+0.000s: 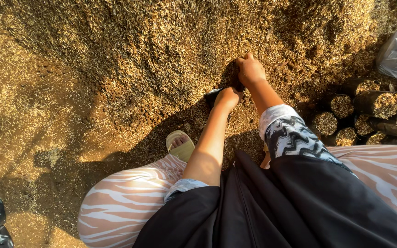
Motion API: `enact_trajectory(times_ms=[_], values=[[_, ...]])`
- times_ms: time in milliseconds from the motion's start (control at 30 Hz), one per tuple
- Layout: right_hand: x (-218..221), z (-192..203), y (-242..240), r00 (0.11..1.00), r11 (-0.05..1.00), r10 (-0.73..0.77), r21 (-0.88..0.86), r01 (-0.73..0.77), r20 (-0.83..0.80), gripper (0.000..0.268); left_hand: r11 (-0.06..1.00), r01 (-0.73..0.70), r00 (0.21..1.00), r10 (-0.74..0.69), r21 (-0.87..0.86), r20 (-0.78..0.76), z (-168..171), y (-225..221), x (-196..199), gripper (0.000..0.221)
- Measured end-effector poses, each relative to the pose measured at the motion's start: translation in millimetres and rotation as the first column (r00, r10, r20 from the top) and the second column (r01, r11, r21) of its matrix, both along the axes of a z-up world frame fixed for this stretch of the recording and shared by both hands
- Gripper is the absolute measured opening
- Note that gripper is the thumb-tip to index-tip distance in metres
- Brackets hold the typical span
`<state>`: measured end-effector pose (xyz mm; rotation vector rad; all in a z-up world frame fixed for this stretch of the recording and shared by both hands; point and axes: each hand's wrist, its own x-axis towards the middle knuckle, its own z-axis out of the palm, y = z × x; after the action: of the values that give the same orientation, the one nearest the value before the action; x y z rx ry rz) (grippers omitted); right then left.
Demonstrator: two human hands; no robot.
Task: The person scoops loose brown granular material from a large pile into small black plastic bags using their hands. They repeatedly fill, fold, and seal the bags, then place them into a nearby container.
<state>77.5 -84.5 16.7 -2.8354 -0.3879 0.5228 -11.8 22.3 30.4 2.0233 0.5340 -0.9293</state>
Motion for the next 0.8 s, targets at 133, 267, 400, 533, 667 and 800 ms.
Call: enact_trajectory(times_ms=[133,267,400,533,667,800], values=[[18.6,-2.9,-20.2,0.993,0.98,-0.089,0.174,0.101,-0.077,0.026,0.999,0.032,0.999,-0.031,0.032,-0.012,0.7,0.4,-1.4,0.036],[26.1,28.3,-46.2,0.966,0.962,-0.137,0.201,0.182,-0.22,0.022,0.991,0.129,0.99,-0.127,0.031,-0.065,6.7,-5.6,2.7,0.059],[11.6,67.3,-66.5,0.936,0.955,-0.065,0.25,0.159,-0.345,0.024,0.989,0.122,0.991,-0.117,0.088,-0.061,8.2,-16.8,8.0,0.058],[-14.1,77.0,-66.1,0.956,0.965,0.017,0.257,0.062,-0.294,0.035,0.986,0.094,0.995,-0.088,0.135,-0.048,2.7,-25.2,7.7,0.05],[-31.6,67.2,-70.7,0.941,0.944,-0.11,0.262,0.199,-0.32,0.042,0.99,0.051,0.997,-0.044,0.133,-0.059,-1.5,-27.6,7.0,0.039],[-63.5,44.6,-67.1,0.993,0.945,-0.102,0.317,0.08,0.052,0.05,0.987,0.042,0.999,-0.042,0.158,-0.001,-1.3,-28.1,7.0,0.028]])
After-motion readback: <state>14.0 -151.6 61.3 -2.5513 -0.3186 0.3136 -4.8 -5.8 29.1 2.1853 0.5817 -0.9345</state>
